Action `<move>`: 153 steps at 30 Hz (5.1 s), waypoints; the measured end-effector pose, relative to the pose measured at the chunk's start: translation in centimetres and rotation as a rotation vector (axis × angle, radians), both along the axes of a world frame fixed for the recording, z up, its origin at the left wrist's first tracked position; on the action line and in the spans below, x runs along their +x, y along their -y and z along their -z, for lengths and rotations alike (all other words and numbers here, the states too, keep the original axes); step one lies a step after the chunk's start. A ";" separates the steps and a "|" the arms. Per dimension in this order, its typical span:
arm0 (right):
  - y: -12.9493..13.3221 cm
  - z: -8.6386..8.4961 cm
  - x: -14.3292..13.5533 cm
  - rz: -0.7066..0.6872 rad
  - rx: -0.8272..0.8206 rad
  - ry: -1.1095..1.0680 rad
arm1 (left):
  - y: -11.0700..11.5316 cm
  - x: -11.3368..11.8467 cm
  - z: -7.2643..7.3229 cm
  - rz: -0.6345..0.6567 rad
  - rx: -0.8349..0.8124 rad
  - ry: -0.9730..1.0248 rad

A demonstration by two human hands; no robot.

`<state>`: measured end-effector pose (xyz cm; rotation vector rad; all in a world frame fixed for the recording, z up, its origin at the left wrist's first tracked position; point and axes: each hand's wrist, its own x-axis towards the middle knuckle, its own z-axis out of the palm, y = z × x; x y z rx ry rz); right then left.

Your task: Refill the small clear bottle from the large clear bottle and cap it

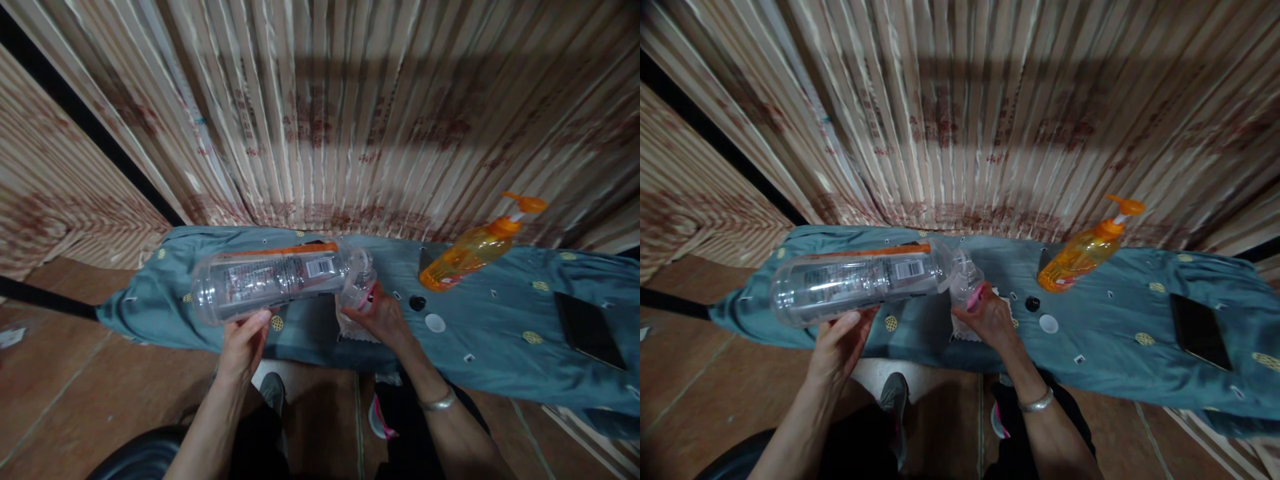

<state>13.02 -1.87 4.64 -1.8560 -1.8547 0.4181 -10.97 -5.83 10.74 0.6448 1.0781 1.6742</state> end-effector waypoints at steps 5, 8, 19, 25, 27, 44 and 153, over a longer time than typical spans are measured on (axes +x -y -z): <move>0.0 0.4 0.2 -0.017 0.025 -0.016 | 0.1 -0.1 0.1 -0.012 -0.018 -0.008; -0.1 0.5 0.3 -0.025 0.023 -0.004 | 0.1 -0.2 0.1 -0.011 -0.017 -0.008; 0.0 0.0 0.2 -0.021 -0.021 -0.009 | 0.1 -0.7 0.5 -0.008 -0.036 -0.001; -0.1 0.2 0.2 -0.016 -0.015 0.018 | 0.0 -0.4 0.2 -0.028 -0.037 -0.007; -0.1 0.3 0.2 -0.019 -0.012 0.014 | 0.0 -0.3 0.2 -0.016 -0.019 -0.011; -0.1 0.5 0.5 -0.057 -0.003 0.012 | 0.0 -0.6 0.7 -0.021 -0.015 -0.019; -0.2 0.5 0.6 -0.040 -0.017 -0.032 | 0.1 -0.3 0.0 -0.002 -0.013 -0.129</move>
